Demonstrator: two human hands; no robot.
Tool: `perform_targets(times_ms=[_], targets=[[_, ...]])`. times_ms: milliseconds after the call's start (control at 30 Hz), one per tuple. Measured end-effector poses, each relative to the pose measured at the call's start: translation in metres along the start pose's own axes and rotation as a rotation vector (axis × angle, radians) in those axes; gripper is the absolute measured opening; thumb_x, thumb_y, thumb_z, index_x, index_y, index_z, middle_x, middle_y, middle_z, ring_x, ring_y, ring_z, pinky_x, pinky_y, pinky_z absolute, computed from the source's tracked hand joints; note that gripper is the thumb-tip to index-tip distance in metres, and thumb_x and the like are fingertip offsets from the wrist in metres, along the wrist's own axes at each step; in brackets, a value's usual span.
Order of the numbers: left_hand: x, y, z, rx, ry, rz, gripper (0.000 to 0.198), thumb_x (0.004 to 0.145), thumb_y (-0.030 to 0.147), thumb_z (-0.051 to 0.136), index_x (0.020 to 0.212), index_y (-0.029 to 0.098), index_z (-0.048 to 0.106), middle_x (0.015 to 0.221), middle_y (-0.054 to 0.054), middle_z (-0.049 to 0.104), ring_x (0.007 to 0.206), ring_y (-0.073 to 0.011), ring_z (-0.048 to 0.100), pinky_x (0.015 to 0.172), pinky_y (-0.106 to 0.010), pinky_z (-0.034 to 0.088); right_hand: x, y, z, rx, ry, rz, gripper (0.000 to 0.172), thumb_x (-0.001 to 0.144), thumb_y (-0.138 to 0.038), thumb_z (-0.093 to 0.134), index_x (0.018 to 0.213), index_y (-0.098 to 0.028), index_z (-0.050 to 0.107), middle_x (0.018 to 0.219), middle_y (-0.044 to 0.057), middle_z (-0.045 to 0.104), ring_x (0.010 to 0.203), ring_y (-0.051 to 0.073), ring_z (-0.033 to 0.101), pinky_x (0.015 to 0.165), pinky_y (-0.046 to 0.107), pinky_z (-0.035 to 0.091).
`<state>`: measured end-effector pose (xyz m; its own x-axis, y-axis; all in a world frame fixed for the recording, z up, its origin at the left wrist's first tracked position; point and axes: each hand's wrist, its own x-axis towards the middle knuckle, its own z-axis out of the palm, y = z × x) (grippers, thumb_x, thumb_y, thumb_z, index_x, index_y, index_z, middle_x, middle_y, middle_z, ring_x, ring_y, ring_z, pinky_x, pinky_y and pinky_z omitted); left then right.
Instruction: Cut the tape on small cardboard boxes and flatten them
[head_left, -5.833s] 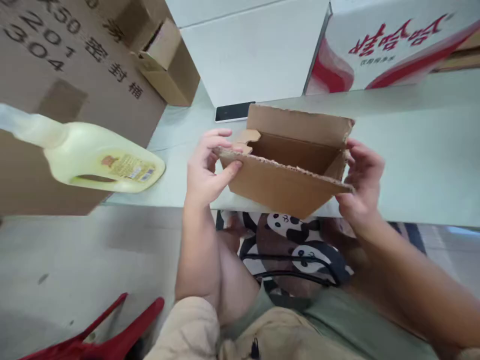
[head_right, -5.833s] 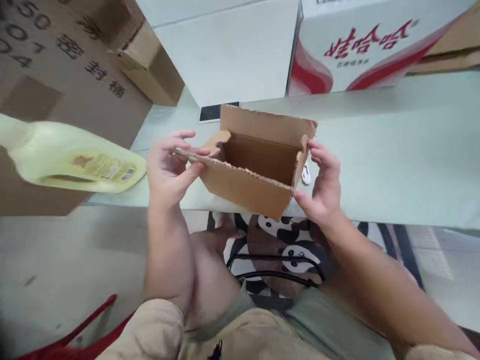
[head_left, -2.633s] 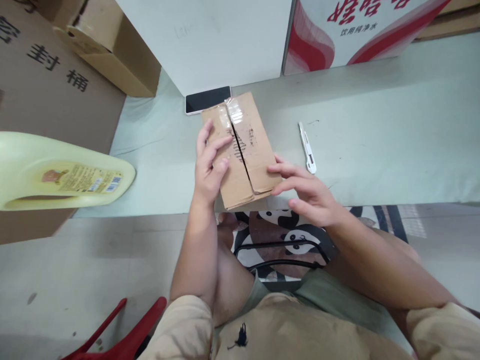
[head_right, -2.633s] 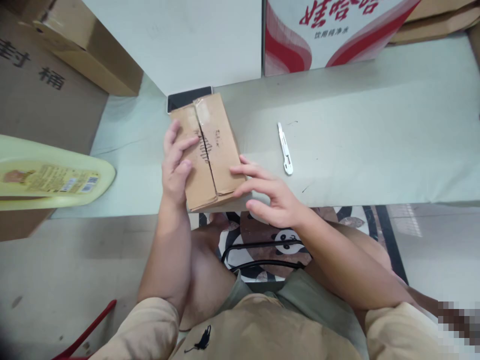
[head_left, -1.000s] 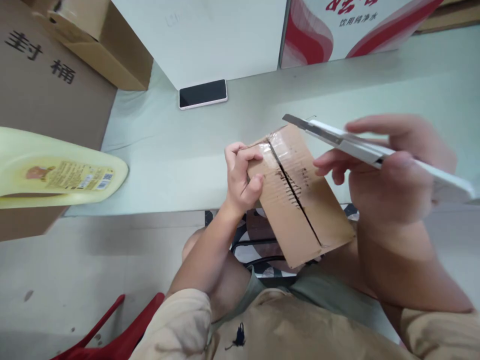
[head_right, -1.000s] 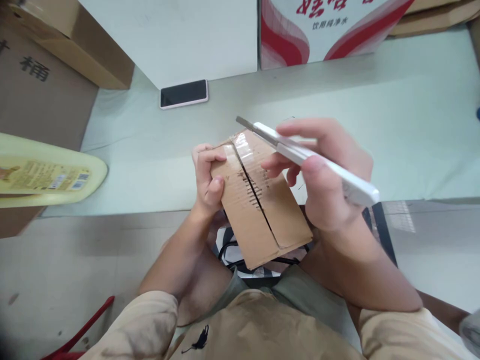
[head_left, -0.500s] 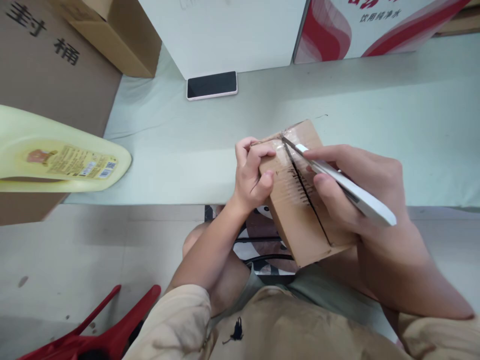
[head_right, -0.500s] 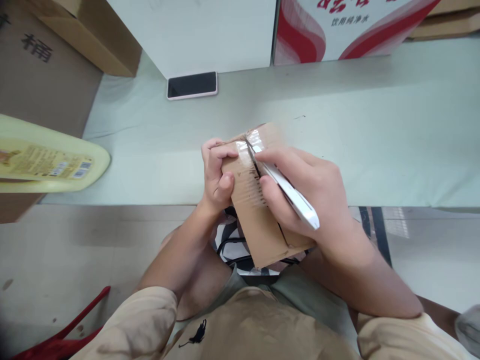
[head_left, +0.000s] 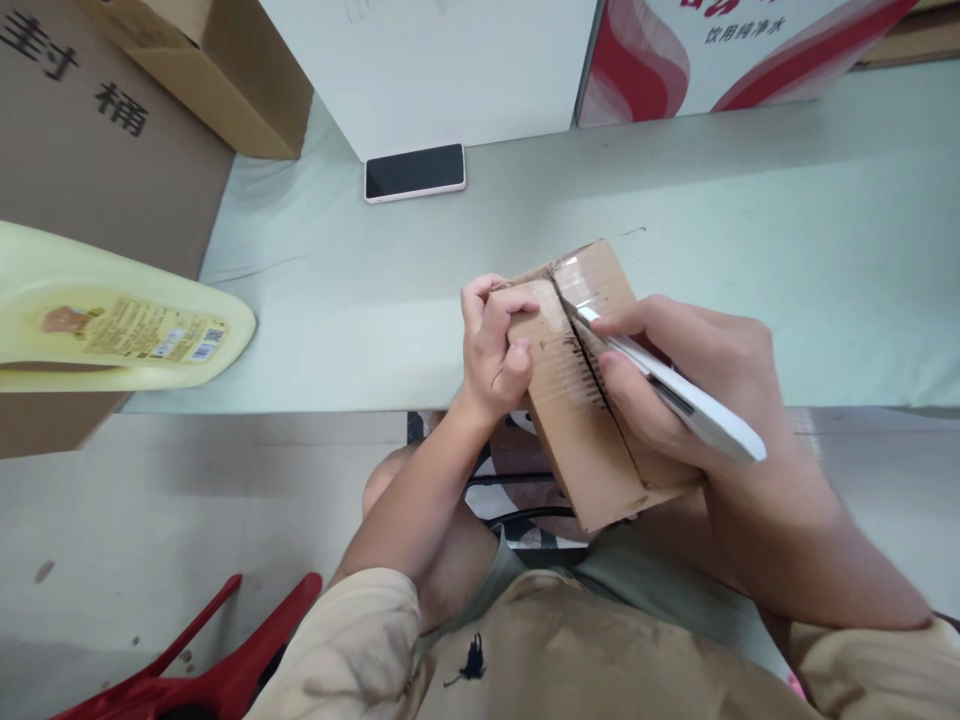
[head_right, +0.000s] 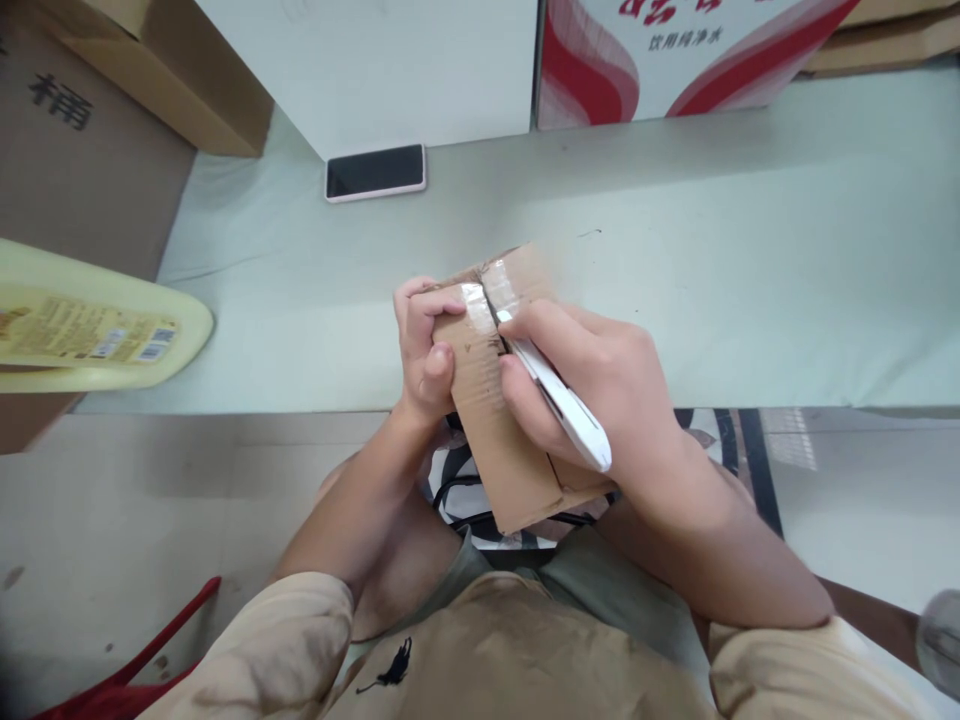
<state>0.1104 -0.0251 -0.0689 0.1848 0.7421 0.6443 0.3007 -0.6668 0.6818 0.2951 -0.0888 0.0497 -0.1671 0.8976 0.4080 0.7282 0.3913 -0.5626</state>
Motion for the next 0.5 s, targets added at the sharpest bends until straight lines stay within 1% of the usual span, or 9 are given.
perform_targets(times_ms=[100,167,267,400,433,500], targets=[[0.000,0.000,0.000,-0.020,0.005,-0.004,0.047,0.100,0.067,0.034,0.115,0.030,0.057,0.114,-0.008,0.053,0.120,-0.0301,0.052,0.103,-0.051,0.048,-0.001,0.001,-0.001,0.006,0.001,0.022,0.010,0.089,-0.027,0.057,0.089,-0.024,0.067,0.070,0.000,0.070,0.053,0.014,0.056,0.052,0.028,0.039],[0.000,0.000,-0.001,-0.026,0.005,0.000,0.046,0.100,0.067,0.036,0.115,0.029,0.058,0.115,-0.008,0.052,0.120,-0.0301,0.052,0.103,-0.052,0.048,-0.002,0.000,-0.002,0.047,0.029,0.037,0.009,0.088,-0.027,0.059,0.086,-0.024,0.067,0.066,-0.001,0.067,0.051,0.013,0.053,0.051,0.028,0.040],[0.000,-0.001,-0.001,-0.020,0.009,0.015,0.045,0.100,0.066,0.036,0.115,0.029,0.058,0.115,-0.008,0.051,0.119,-0.0298,0.053,0.103,-0.052,0.050,-0.004,-0.004,-0.003,0.103,0.066,0.062,0.007,0.086,-0.024,0.061,0.082,-0.025,0.066,0.058,-0.004,0.058,0.046,0.011,0.044,0.050,0.028,0.039],[0.001,-0.003,-0.001,-0.016,0.013,0.021,0.047,0.100,0.067,0.036,0.115,0.029,0.058,0.115,-0.008,0.051,0.119,-0.0296,0.054,0.102,-0.052,0.050,-0.012,-0.005,-0.009,0.157,0.122,0.067,0.011,0.083,-0.022,0.058,0.074,-0.025,0.064,0.050,-0.006,0.048,0.041,0.010,0.035,0.045,0.029,0.035],[0.001,-0.003,-0.001,-0.008,0.009,0.018,0.048,0.099,0.068,0.035,0.115,0.029,0.058,0.115,-0.008,0.051,0.119,-0.0297,0.054,0.102,-0.053,0.050,-0.015,-0.004,-0.014,0.176,0.147,0.072,0.012,0.082,-0.024,0.059,0.071,-0.026,0.064,0.049,-0.005,0.048,0.040,0.010,0.035,0.043,0.030,0.034],[0.001,-0.004,-0.001,0.002,0.006,0.012,0.048,0.099,0.069,0.036,0.115,0.029,0.057,0.114,-0.008,0.052,0.119,-0.0299,0.054,0.103,-0.053,0.050,-0.021,0.003,-0.025,0.216,0.159,0.122,0.013,0.085,-0.029,0.062,0.074,-0.027,0.068,0.051,-0.003,0.054,0.041,0.012,0.042,0.042,0.032,0.033]])
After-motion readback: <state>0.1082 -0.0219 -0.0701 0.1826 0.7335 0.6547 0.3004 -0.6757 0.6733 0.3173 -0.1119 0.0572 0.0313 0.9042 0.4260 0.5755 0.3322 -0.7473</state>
